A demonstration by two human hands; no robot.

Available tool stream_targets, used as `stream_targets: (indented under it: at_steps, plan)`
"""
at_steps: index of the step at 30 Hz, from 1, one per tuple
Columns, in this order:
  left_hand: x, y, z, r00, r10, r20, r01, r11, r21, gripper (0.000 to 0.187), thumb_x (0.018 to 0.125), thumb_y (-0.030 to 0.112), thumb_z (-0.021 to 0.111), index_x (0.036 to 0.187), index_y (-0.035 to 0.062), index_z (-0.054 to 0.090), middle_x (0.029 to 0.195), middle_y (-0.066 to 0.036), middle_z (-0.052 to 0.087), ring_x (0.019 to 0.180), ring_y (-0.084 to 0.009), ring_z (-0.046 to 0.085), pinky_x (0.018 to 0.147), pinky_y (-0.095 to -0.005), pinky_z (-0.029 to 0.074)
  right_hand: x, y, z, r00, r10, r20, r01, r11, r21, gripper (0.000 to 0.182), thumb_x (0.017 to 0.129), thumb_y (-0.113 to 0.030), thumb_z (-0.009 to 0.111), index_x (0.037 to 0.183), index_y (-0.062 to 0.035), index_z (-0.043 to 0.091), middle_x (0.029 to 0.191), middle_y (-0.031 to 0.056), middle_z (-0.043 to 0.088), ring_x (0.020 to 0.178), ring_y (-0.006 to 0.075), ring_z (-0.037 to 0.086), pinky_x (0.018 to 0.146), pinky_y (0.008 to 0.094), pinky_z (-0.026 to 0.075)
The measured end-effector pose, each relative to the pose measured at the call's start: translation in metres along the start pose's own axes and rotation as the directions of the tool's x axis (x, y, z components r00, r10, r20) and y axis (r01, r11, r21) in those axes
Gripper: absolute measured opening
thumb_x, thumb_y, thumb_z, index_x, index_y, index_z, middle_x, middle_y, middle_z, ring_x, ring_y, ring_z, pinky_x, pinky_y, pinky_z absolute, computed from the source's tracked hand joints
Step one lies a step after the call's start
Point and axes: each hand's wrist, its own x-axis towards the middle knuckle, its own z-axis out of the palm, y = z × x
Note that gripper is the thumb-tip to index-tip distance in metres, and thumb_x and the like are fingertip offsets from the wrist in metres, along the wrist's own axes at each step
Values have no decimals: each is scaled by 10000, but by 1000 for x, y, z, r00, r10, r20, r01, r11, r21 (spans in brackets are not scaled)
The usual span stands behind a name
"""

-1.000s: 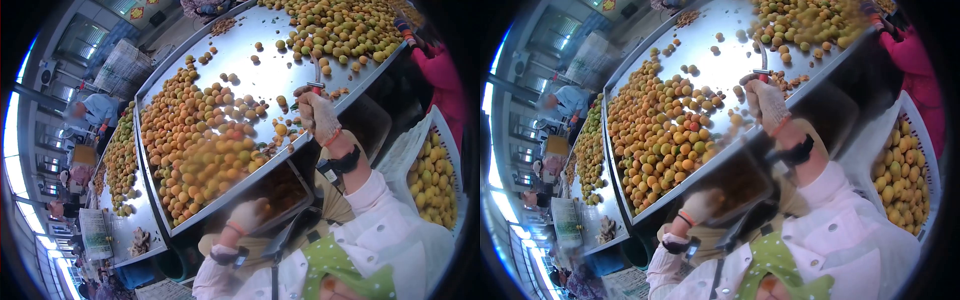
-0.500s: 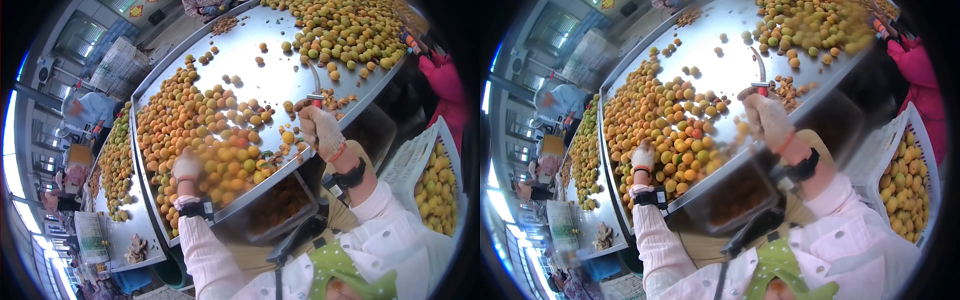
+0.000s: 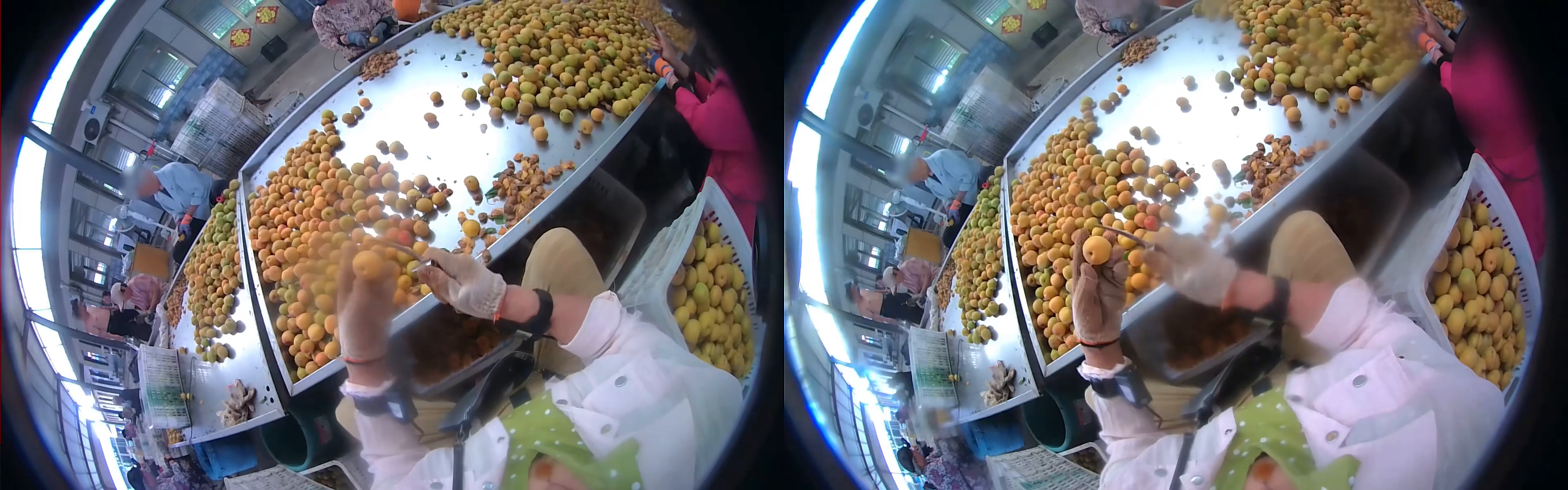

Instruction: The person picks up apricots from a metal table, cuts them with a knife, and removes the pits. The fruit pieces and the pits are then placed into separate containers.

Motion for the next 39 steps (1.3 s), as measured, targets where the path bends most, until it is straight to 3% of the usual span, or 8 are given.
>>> stream_targets:
  at_steps: [2, 9, 13, 28, 32, 36, 38, 39]
  plan:
    - [-9, 5, 15, 1000, 8, -17, -8, 999, 35, 539, 973, 126, 543, 1449, 17, 314, 1255, -163, 546, 1045, -235, 622, 899, -342, 542, -5, -18, -3, 977, -209, -38, 203, 973, -112, 129, 985, -166, 544, 951, -42, 543, 618, 50, 511, 522, 135, 515, 496, 290, 398]
    - [-18, 5, 27, 991, 32, -133, -1, 973, 233, 483, 956, 210, 587, 1360, -15, 444, 1144, -101, 603, 984, -183, 613, 853, -300, 518, -18, -31, -5, 987, -160, 35, 163, 962, -217, 91, 949, -139, 567, 985, -57, 549, 689, 166, 571, 639, 381, 584, 548, 406, 436]
    - [-17, 4, 31, 984, 50, -173, 13, 940, 342, 490, 936, 315, 630, 1285, -16, 536, 1044, -47, 627, 902, -123, 593, 784, -248, 489, -17, -30, -5, 980, -196, 32, 198, 952, -233, 174, 973, -210, 535, 923, -44, 527, 660, 144, 562, 568, 287, 578, 518, 380, 440]
    - [-13, -19, 20, 966, 154, -206, -75, 935, 348, 293, 960, 246, 607, 1125, 6, 567, 995, -91, 649, 838, -180, 649, 767, -296, 545, -16, -30, 13, 999, -33, 14, 35, 955, -293, 185, 972, -248, 537, 1012, -68, 559, 759, 192, 608, 722, 415, 607, 582, 459, 461]
    - [-10, -28, 12, 965, 121, -232, -30, 933, 359, 260, 986, 286, 555, 1059, 36, 556, 922, -82, 647, 729, -157, 635, 623, -259, 507, -8, -3, 15, 949, -312, 50, 303, 853, -424, 246, 1002, -272, 465, 994, -45, 559, 721, 177, 605, 690, 400, 598, 588, 454, 457]
    - [-2, -23, 16, 972, 114, -205, -11, 895, 446, 281, 999, 260, 526, 1147, 21, 519, 968, -76, 629, 862, -162, 646, 773, -288, 533, -8, -8, 12, 975, -167, 149, 210, 913, -350, 315, 1018, -262, 406, 956, -5, 577, 791, 188, 617, 720, 352, 599, 643, 415, 459]
    - [-4, -51, 17, 917, 397, -29, -287, 711, 642, 307, 1013, 253, 481, 1190, 4, 507, 999, -89, 633, 894, -170, 638, 813, -289, 528, -4, -10, 20, 968, -230, 102, 251, 909, -334, 314, 1018, -256, 407, 980, 0, 583, 800, 189, 624, 731, 338, 603, 659, 406, 464]
    - [-5, -57, 20, 948, 240, -209, -142, 907, 395, 320, 1017, 238, 446, 1205, -15, 503, 1037, -101, 633, 928, -177, 632, 848, -296, 521, -5, -11, 22, 964, -266, 29, 260, 903, -342, 315, 1019, -251, 407, 1003, 5, 589, 810, 190, 631, 743, 323, 607, 674, 396, 469]
